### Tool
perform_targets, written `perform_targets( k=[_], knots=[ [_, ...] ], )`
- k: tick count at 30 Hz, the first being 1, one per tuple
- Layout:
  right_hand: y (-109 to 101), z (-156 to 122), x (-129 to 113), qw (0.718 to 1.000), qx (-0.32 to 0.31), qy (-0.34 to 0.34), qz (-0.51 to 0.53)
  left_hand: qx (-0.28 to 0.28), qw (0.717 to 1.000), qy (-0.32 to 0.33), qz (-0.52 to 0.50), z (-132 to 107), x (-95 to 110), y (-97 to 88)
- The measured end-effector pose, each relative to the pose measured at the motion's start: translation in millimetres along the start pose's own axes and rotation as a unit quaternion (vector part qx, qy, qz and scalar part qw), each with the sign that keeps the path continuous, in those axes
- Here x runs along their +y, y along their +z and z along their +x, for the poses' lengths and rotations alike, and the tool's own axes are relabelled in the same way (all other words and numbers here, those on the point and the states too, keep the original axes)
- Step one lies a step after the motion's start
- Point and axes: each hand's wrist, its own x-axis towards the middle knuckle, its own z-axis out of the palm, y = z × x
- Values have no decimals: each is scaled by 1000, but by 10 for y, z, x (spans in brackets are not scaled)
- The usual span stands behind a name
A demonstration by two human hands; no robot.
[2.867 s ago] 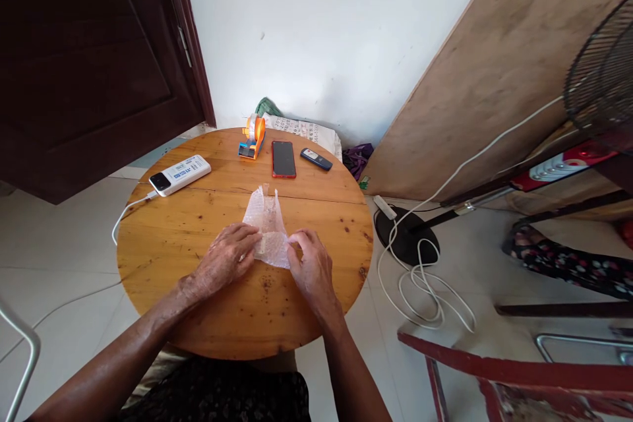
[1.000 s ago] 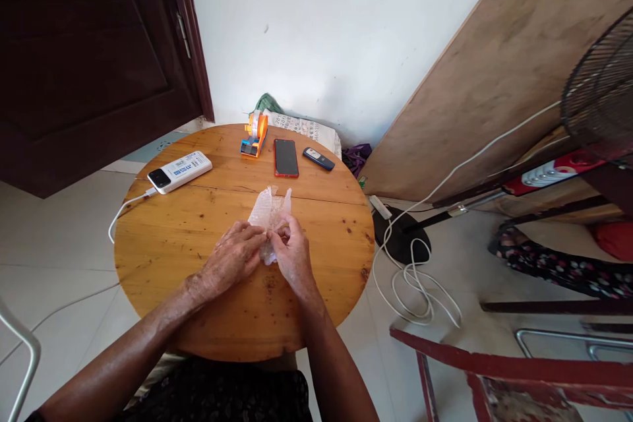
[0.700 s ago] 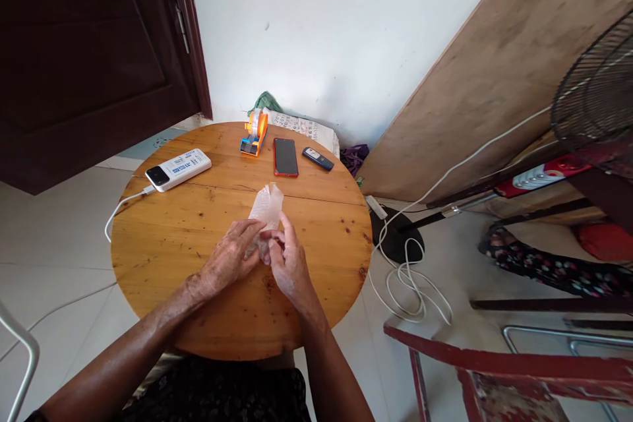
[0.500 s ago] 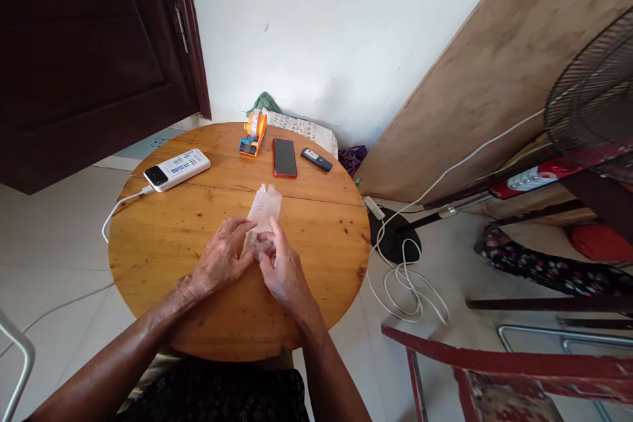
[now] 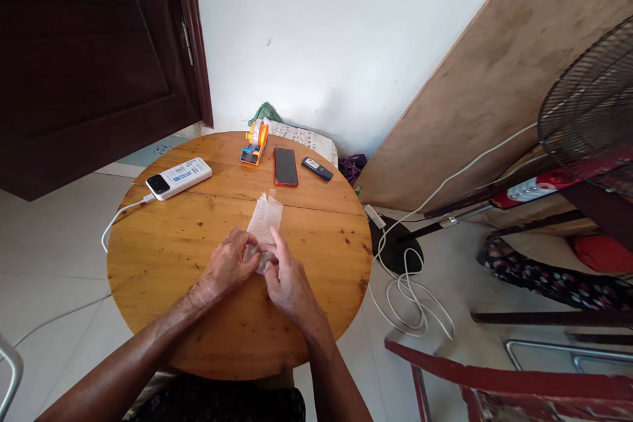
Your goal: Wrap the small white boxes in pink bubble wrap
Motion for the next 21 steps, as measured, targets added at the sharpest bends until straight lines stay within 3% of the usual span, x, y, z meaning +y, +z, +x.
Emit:
perform_targets(
  k=[4,8,11,17,21],
  knots=[
    [-217,287,9,990,22,-79,-112,19,998,49,22,6,-47,16],
    [-298,705,-25,947,-99,-176,-251,22,996,89,-2,49,-95,33],
    [-347,941,-28,925,-151,-190,-292,3,994,98,-40,93,-117,42],
    [-538,1211,54,919,-154,-201,-303,-40,993,80,-83,125,-132,75],
    [-445,1327,177,923,-171,-178,-296,-11,993,86,-74,86,-135,92]
  ],
)
